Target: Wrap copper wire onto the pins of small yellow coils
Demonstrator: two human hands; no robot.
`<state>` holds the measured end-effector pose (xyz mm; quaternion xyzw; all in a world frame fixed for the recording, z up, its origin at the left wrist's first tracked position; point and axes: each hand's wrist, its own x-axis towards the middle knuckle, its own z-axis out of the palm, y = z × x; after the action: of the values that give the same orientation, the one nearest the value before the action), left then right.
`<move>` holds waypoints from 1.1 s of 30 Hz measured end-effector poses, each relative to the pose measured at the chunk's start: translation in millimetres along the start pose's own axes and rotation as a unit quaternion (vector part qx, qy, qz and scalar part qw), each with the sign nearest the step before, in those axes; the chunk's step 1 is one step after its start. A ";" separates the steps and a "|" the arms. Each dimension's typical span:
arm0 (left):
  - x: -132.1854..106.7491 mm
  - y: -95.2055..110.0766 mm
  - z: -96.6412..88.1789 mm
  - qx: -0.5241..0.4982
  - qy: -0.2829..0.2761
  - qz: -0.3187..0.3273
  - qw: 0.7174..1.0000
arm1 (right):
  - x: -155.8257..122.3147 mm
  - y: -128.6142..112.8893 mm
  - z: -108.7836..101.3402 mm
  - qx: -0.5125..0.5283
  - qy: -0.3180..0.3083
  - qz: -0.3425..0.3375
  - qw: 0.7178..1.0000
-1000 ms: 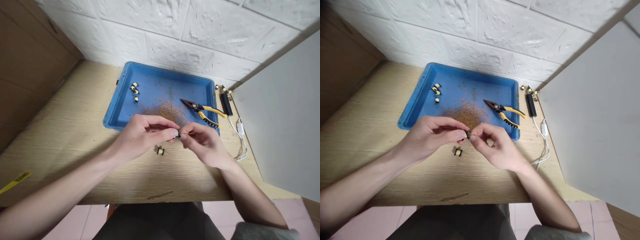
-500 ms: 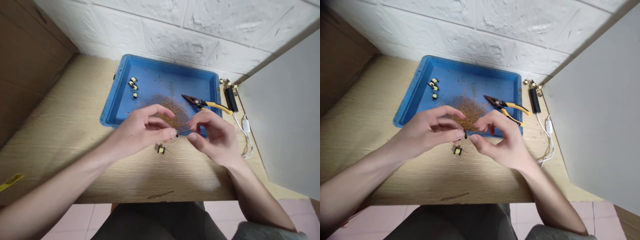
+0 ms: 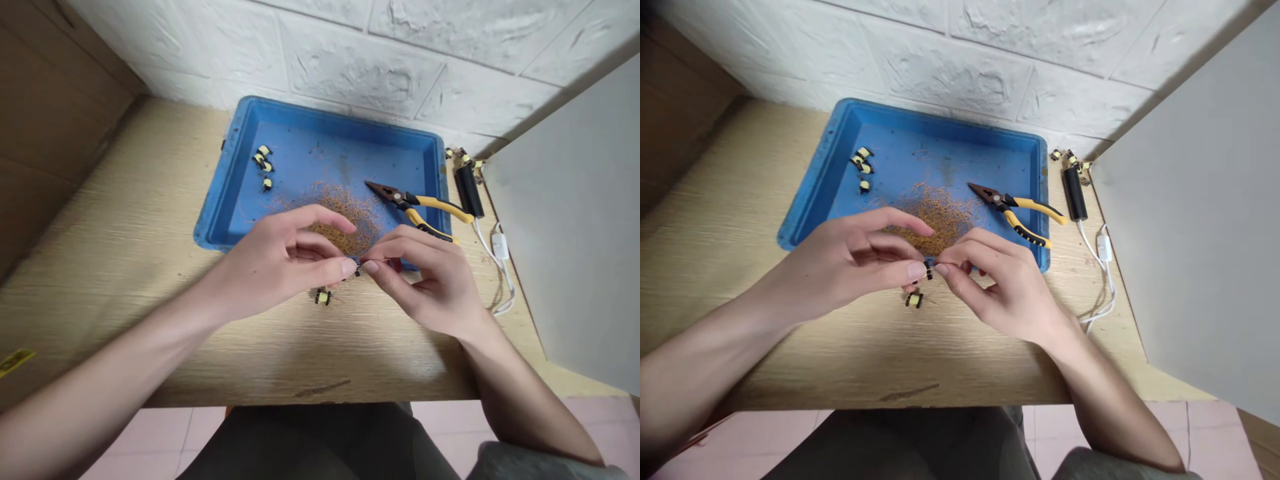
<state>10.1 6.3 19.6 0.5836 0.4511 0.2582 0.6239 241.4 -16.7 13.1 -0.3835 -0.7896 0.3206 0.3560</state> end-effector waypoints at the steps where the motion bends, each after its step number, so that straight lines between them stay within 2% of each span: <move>1: -0.3 -0.1 -0.1 0.000 0.003 0.004 1.000 | 0.3 -0.3 -0.2 0.005 -0.004 0.009 1.000; 7: -2.2 -2.8 0.5 -0.003 0.002 0.024 1.000 | 1.0 -2.2 -0.2 0.061 -0.034 0.050 0.996; 14: -3.7 0.1 1.3 -0.024 -0.016 -0.003 1.000 | 0.5 -4.4 0.2 0.123 -0.055 0.085 0.987; 21: -3.7 -1.7 1.6 -0.015 -0.010 0.006 1.000 | 0.1 -4.4 -0.7 0.123 -0.052 0.091 0.987; 33: -8.3 -0.7 2.2 0.028 -0.010 0.035 0.999 | 1.3 -7.2 -2.7 0.134 -0.084 0.110 0.981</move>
<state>8.0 -1.9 20.9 0.6192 0.4310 0.2614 0.6021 240.3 -18.6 20.6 -0.3889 -0.7192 0.4920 0.2992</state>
